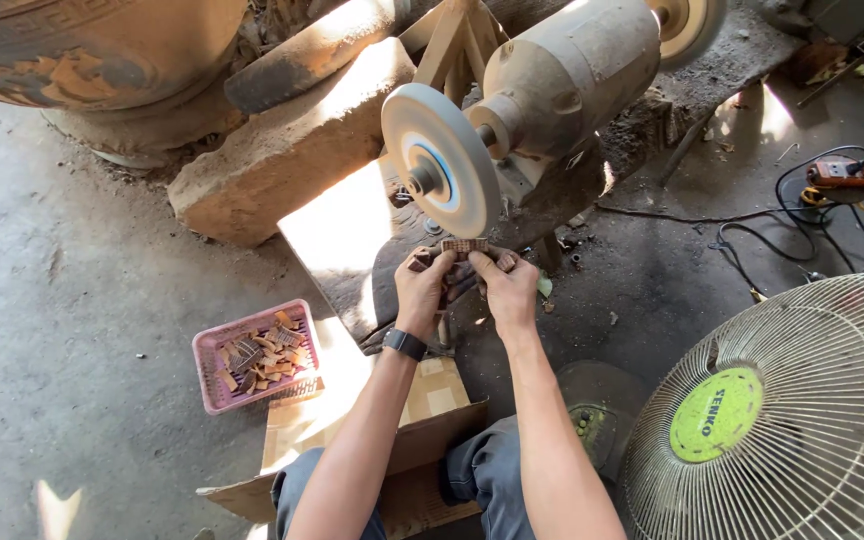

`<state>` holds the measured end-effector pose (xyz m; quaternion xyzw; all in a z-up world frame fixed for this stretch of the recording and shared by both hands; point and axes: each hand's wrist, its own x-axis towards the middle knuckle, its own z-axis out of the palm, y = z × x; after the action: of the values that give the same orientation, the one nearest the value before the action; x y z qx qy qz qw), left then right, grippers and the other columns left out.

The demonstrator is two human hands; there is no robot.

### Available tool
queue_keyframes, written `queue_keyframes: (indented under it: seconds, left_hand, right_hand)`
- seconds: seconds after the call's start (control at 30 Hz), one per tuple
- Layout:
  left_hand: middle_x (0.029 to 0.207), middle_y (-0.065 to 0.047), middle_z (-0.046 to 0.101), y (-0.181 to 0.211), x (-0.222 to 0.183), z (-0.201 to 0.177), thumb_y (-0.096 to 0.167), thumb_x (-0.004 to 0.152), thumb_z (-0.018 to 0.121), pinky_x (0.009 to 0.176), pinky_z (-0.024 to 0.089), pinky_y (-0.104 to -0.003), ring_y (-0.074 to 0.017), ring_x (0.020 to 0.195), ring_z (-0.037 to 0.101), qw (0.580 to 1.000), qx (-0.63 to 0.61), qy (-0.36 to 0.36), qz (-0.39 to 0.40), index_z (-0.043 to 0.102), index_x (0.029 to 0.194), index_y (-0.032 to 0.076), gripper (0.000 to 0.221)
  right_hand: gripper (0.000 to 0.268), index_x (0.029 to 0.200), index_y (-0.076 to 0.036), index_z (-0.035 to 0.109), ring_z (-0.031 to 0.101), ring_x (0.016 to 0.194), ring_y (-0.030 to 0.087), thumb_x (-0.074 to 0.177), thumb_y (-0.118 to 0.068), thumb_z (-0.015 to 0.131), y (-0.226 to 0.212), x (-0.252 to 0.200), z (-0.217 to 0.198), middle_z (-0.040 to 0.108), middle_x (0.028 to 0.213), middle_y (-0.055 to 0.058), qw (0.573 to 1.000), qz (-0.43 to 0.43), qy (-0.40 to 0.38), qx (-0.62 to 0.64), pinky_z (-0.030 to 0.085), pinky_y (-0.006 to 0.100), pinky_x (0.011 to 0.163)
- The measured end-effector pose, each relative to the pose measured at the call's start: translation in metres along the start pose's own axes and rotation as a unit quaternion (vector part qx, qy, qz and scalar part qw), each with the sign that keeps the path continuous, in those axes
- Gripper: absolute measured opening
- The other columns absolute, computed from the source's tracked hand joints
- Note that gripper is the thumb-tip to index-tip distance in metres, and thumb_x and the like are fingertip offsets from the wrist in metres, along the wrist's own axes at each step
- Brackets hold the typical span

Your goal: Grinding and shaping small wooden pieces using a bench grinder.

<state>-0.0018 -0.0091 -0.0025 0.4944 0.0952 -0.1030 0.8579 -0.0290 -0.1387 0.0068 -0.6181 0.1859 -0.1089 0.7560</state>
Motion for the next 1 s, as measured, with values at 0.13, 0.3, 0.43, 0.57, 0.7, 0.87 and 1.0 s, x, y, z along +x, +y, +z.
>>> queue_keyframes:
  seconds: [0.13, 0.3, 0.43, 0.57, 0.7, 0.87, 1.0]
  left_hand:
    - [0.075, -0.003, 0.069, 0.003, 0.003, 0.023, 0.009, 0.093, 0.071, 0.040, 0.042, -0.024, -0.0076, 0.049, 0.054, 1.000, 0.012, -0.004, -0.017, 0.068, 0.089, 0.003, 0.008]
    - [0.074, -0.003, 0.067, -0.004, 0.006, 0.011, 0.007, 0.092, 0.073, 0.040, 0.041, -0.024, -0.0075, 0.049, 0.053, 0.999, -0.033, 0.008, 0.015, 0.065, 0.086, 0.004, 0.010]
    - [0.080, 0.000, 0.068, -0.011, 0.005, -0.016, 0.005, 0.093, 0.074, 0.053, 0.048, -0.022, -0.0035, 0.064, 0.057, 0.996, -0.005, 0.021, 0.087, 0.066, 0.089, 0.005, 0.010]
    - [0.077, 0.001, 0.064, -0.001, -0.004, -0.030, 0.007, 0.091, 0.077, 0.054, 0.047, -0.024, -0.0034, 0.064, 0.054, 0.982, 0.126, 0.057, 0.127, 0.065, 0.089, 0.003, 0.012]
    - [0.090, 0.004, 0.072, 0.015, -0.015, -0.020, 0.007, 0.087, 0.074, 0.069, 0.056, -0.022, -0.0020, 0.078, 0.065, 0.908, 0.285, 0.037, 0.306, 0.067, 0.105, 0.002, 0.020]
    - [0.072, 0.001, 0.067, -0.007, 0.008, -0.003, 0.010, 0.087, 0.082, 0.054, 0.047, -0.023, -0.0037, 0.062, 0.055, 0.967, 0.211, 0.032, 0.139, 0.068, 0.091, 0.002, 0.017]
    - [0.075, 0.002, 0.068, 0.004, 0.007, 0.011, 0.011, 0.085, 0.081, 0.049, 0.045, -0.022, -0.0033, 0.058, 0.057, 0.996, 0.072, 0.006, 0.062, 0.069, 0.090, 0.005, 0.013]
  right_hand:
    - [0.017, 0.106, 0.002, 0.074, 0.062, 0.055, 0.010, 0.092, -0.009, 0.071, -0.005, 0.007, 0.010, 0.072, 0.074, 0.003, 0.993, -0.011, 0.055, 0.101, 0.050, 0.027, 0.045]
    - [0.018, 0.103, 0.007, 0.071, 0.057, 0.055, 0.012, 0.100, -0.010, 0.075, 0.030, 0.024, 0.015, 0.067, 0.076, 0.006, 0.990, -0.010, 0.025, 0.137, 0.044, 0.028, 0.046]
    - [0.018, 0.110, 0.000, 0.075, 0.068, 0.082, 0.005, 0.094, -0.006, 0.074, 0.037, 0.022, 0.029, 0.076, 0.099, -0.001, 0.989, -0.043, -0.003, 0.138, 0.056, 0.021, 0.071]
    - [0.009, 0.099, -0.002, 0.076, 0.058, 0.061, 0.007, 0.092, -0.007, 0.073, 0.032, 0.015, 0.031, 0.069, 0.080, 0.000, 0.994, 0.025, -0.037, 0.100, 0.045, 0.024, 0.052]
    - [0.009, 0.096, 0.000, 0.075, 0.056, 0.059, 0.008, 0.092, -0.008, 0.073, 0.023, 0.013, 0.023, 0.069, 0.079, -0.001, 0.998, 0.052, 0.001, 0.017, 0.042, 0.027, 0.049]
    - [0.015, 0.102, 0.001, 0.076, 0.061, 0.079, 0.005, 0.091, -0.002, 0.067, -0.004, 0.011, 0.015, 0.072, 0.093, -0.002, 0.992, -0.017, -0.039, 0.116, 0.048, 0.022, 0.070]
    - [0.023, 0.107, 0.002, 0.075, 0.064, 0.088, 0.008, 0.087, 0.002, 0.062, -0.014, 0.007, 0.020, 0.074, 0.101, 0.000, 0.991, -0.024, -0.026, 0.125, 0.050, 0.024, 0.077]
